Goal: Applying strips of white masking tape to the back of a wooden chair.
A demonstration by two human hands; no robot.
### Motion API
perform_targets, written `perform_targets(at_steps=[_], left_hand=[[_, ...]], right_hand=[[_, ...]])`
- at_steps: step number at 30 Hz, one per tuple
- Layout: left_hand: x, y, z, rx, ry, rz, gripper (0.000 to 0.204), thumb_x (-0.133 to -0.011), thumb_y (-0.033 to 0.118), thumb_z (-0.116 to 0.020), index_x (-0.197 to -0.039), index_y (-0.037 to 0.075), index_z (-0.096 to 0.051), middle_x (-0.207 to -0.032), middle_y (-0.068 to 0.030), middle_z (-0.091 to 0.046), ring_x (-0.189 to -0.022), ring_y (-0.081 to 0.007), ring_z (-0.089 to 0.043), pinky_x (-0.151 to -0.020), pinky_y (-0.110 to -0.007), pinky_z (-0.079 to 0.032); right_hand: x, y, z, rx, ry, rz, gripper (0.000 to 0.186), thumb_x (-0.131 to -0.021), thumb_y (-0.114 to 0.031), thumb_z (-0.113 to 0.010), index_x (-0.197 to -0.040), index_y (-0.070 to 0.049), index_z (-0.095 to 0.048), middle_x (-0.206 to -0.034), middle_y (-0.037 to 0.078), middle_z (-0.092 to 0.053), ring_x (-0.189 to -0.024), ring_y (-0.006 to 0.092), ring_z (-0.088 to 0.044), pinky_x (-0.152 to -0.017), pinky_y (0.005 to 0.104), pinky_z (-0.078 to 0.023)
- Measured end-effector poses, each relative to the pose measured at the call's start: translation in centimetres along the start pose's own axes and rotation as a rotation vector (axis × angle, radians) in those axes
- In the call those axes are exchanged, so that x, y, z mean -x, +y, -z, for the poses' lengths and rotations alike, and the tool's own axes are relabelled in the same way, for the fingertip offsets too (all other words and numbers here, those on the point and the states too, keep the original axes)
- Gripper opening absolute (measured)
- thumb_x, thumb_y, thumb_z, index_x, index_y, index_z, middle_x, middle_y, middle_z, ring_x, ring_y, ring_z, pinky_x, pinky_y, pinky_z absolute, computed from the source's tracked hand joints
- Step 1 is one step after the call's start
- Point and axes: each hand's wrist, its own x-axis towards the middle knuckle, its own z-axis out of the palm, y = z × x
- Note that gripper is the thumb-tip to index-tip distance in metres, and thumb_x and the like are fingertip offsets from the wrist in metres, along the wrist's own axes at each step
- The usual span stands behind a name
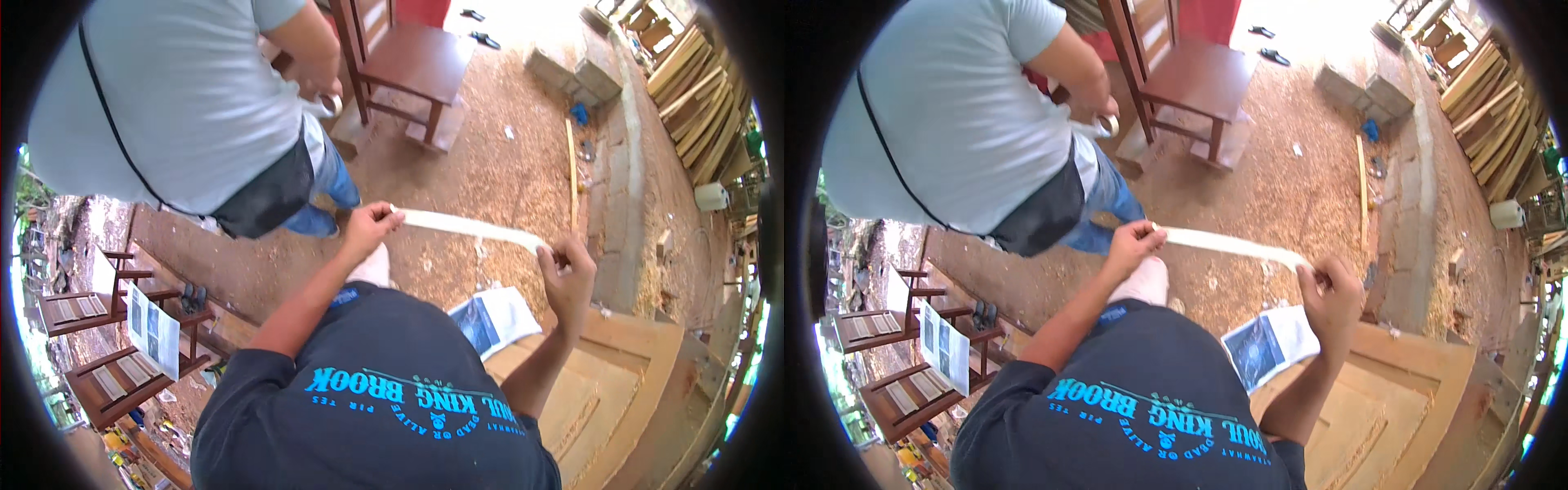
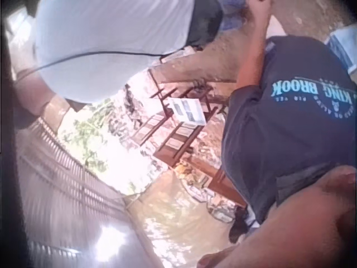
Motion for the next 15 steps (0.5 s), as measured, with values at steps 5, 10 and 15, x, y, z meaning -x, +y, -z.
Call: perform_targets(at_steps=[5, 10, 15], left_hand=[[-4.1, 4.0, -2.2, 0.145, 0.133, -0.028, 0.010, -0.090, 0.010, -0.075, -0.092, 0.001, -0.074, -0.075, 0.0039, -0.066, -0.067, -0.0035, -0.055, -0.060, -0.021, -0.044], [-12.5, 6.3, -4.5, 0.228, 0.262, -0.168, 0.011, -0.088, 0.007, -0.077, -0.097, 0.001, -0.075, -0.084, 0.0027, -0.069, -0.075, -0.0037, -0.057, -0.066, -0.019, -0.045], [-22.2, 9.4, -5.8, 0.216, 0.376, -0.189, 0.014, -0.089, 0.008, -0.077, -0.101, 0.001, -0.075, -0.081, 0.0022, -0.067, -0.071, -0.0045, -0.055, -0.063, -0.020, -0.044]], right_hand=[[-3.7, 4.5, 0.0, -0.053, 0.067, -0.094, 0.019, -0.080, -0.004, -0.077, -0.077, 0.002, -0.059, -0.069, 0.008, -0.054, -0.060, 0.0156, -0.052, -0.056, 0.0293, -0.041], [-11.4, 8.8, -1.1, -0.144, 0.018, -0.148, 0.020, -0.086, -0.007, -0.076, -0.079, 0.003, -0.060, -0.070, 0.004, -0.053, -0.061, 0.0102, -0.050, -0.056, 0.0255, -0.040], [-22.2, 10.8, -2.8, -0.168, -0.012, -0.135, 0.019, -0.087, -0.007, -0.076, -0.080, 0.003, -0.061, -0.070, 0.001, -0.051, -0.063, 0.0068, -0.048, -0.057, 0.0235, -0.039]])
